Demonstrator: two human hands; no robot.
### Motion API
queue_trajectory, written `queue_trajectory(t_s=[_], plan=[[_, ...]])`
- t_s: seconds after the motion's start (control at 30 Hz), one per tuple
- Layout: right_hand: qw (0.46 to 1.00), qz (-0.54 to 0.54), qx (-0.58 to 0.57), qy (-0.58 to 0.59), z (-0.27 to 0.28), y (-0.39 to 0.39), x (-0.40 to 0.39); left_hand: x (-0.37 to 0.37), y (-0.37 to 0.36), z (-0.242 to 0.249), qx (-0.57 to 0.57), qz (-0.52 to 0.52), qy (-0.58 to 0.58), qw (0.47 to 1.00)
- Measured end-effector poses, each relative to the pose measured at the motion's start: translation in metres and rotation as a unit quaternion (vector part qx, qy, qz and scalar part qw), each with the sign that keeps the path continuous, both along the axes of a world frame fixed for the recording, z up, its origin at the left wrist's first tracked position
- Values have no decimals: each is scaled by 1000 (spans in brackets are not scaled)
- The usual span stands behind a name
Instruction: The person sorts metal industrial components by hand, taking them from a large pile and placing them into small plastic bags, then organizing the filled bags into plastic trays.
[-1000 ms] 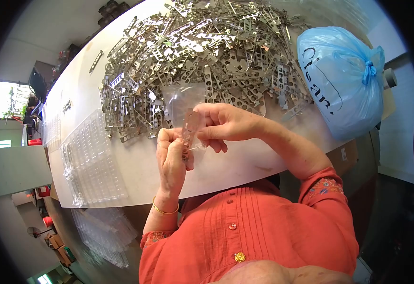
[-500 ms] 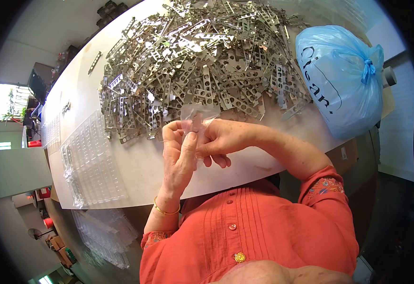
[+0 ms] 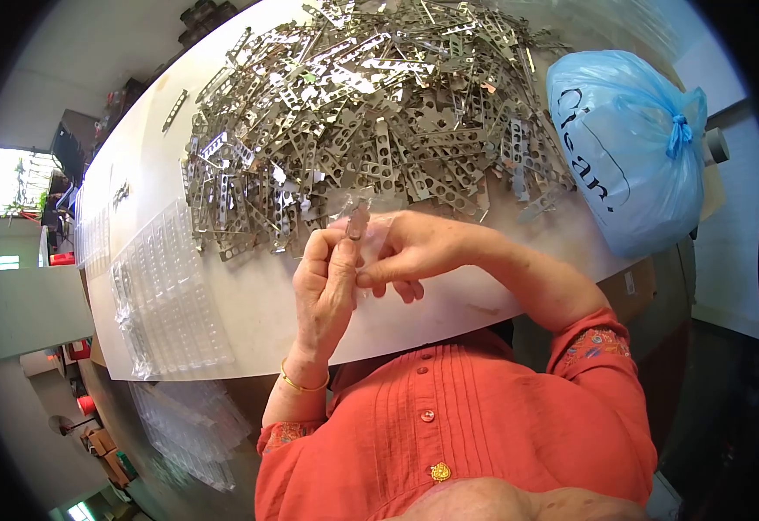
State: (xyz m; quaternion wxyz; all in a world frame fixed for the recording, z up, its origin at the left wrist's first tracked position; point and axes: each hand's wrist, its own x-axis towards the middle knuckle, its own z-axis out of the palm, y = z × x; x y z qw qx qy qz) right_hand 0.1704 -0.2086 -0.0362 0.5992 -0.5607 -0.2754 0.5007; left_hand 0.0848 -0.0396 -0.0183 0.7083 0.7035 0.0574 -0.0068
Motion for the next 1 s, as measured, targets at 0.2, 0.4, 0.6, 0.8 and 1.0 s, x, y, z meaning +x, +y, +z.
queue_trajectory(t_s=[0.2,0.4,0.6,0.8,1.0], plan=[[988,-145,20,-49,5,-9,13,0,16,-2,21,-37,37,998],[991,-121,43,-42,5,-9,10,0,12,-11,84,-79,27,993],[986,-129,19,-100,7,-8,7,2,13,-16,125,-79,-50,988],[988,-93,18,-120,10,-7,1,-5,21,-9,132,-104,-46,985],[911,-149,106,-369,-5,14,-21,-17,57,1,134,-121,-69,981]])
